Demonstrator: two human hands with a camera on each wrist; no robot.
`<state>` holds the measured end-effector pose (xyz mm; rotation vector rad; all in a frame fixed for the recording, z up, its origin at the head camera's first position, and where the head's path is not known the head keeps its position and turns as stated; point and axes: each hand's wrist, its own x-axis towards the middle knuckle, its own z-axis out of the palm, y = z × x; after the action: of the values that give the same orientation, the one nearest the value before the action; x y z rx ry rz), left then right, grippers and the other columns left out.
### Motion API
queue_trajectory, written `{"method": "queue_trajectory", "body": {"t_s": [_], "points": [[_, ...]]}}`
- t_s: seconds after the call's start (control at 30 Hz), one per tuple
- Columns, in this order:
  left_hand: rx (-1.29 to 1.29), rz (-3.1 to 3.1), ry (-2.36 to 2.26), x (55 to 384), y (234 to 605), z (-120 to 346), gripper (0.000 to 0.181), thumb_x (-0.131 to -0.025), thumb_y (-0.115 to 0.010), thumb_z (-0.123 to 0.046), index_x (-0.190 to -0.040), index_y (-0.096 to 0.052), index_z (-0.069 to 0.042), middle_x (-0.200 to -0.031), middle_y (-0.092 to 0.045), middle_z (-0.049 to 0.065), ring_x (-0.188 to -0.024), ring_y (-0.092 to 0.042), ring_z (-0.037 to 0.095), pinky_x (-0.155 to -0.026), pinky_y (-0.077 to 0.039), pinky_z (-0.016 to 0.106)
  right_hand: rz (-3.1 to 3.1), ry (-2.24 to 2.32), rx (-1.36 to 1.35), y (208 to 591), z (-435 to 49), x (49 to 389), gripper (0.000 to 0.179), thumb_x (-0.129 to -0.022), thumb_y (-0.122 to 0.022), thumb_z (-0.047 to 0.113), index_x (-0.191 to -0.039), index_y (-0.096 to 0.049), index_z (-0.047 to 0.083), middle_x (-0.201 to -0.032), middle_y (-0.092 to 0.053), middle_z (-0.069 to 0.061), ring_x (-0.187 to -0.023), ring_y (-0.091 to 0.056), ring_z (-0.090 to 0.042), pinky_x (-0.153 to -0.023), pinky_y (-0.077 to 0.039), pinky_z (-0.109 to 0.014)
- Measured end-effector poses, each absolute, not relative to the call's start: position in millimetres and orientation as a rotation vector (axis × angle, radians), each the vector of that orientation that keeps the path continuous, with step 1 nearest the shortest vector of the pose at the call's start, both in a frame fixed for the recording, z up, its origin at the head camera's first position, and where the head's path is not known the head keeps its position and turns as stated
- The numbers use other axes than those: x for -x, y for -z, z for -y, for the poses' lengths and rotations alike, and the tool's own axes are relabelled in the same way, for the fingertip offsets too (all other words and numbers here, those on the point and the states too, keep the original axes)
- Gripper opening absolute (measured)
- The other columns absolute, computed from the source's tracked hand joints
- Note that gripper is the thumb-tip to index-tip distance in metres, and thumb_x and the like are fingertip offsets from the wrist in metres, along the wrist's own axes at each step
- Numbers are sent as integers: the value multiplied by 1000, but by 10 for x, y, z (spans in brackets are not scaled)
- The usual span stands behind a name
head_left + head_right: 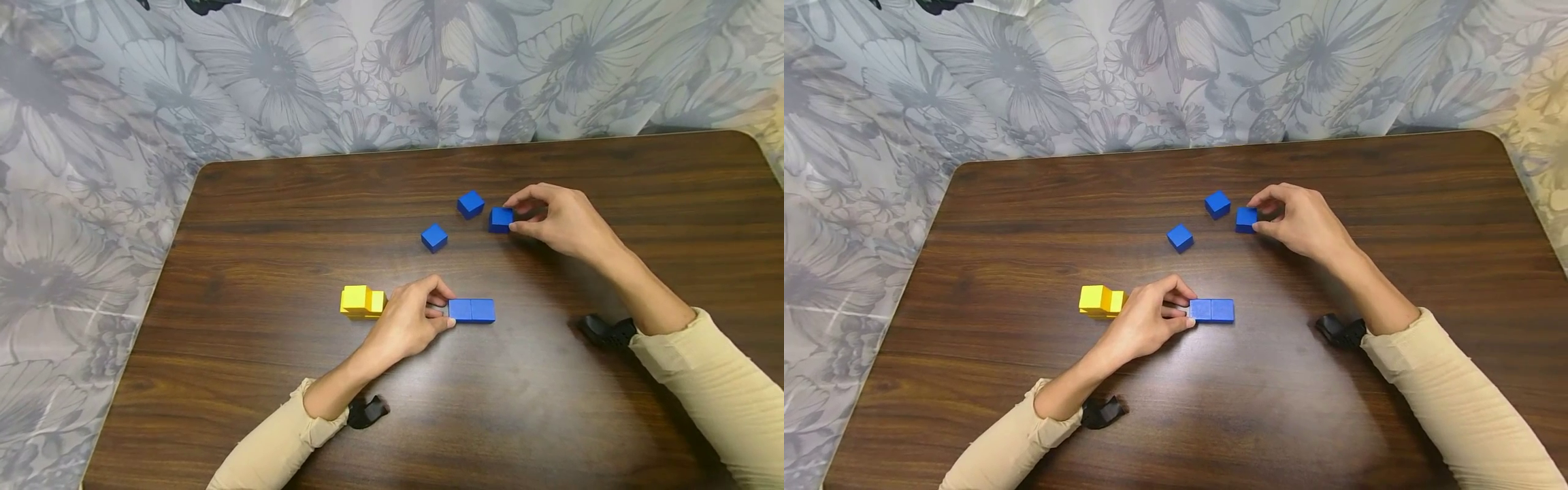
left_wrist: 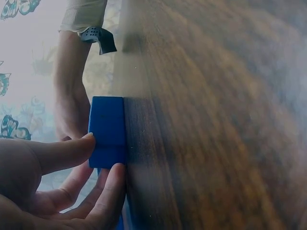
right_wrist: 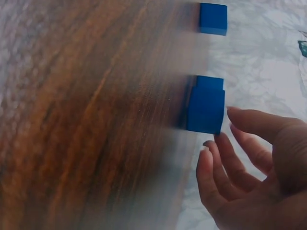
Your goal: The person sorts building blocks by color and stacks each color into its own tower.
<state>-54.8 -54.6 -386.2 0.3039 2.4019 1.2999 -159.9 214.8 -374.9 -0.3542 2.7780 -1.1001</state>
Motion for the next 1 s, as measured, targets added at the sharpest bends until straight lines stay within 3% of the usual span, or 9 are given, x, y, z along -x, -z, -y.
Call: {"method": "queue_trajectory", "body": {"t_s": [0.23, 0.63, 0.83, 1.0], "points": [[-295, -2405, -1295, 554, 3871, 545, 28, -82, -81, -5, -106, -67, -13, -105, -69, 1, -86, -68, 6, -76, -54, 15, -2750, 1032, 339, 3774, -2127, 1629, 35, -87, -78, 16, -119, -67, 11, -105, -70, -15, -98, -65, -28, -68, -44, -23], [-300, -2421, -1292, 540, 3873, 559, 27, -83, -81, -6, -106, -67, -13, -106, -69, 1, -92, -68, 10, -81, -54, 16, -2770, 998, 330, 3809, -2104, 1643, 34, -86, -79, 19, -117, -68, 8, -99, -73, -14, -94, -67, -27, -68, -44, -20], [-315, -2461, -1253, 543, 3874, 559, 27, -83, -82, -9, -105, -67, -14, -107, -69, -2, -96, -67, 11, -84, -53, 18, -2774, 1008, 347, 3781, -2110, 1542, 35, -86, -79, 23, -117, -68, 10, -99, -72, -11, -93, -66, -25, -69, -46, -24], [-324, -2459, -1244, 548, 3877, 548, 27, -84, -81, -10, -106, -67, -14, -107, -69, -2, -97, -67, 11, -85, -53, 18, -2781, 1029, 329, 3759, -2123, 1435, 34, -86, -80, 22, -116, -69, 14, -100, -72, -7, -92, -66, -22, -67, -46, -20]]}}
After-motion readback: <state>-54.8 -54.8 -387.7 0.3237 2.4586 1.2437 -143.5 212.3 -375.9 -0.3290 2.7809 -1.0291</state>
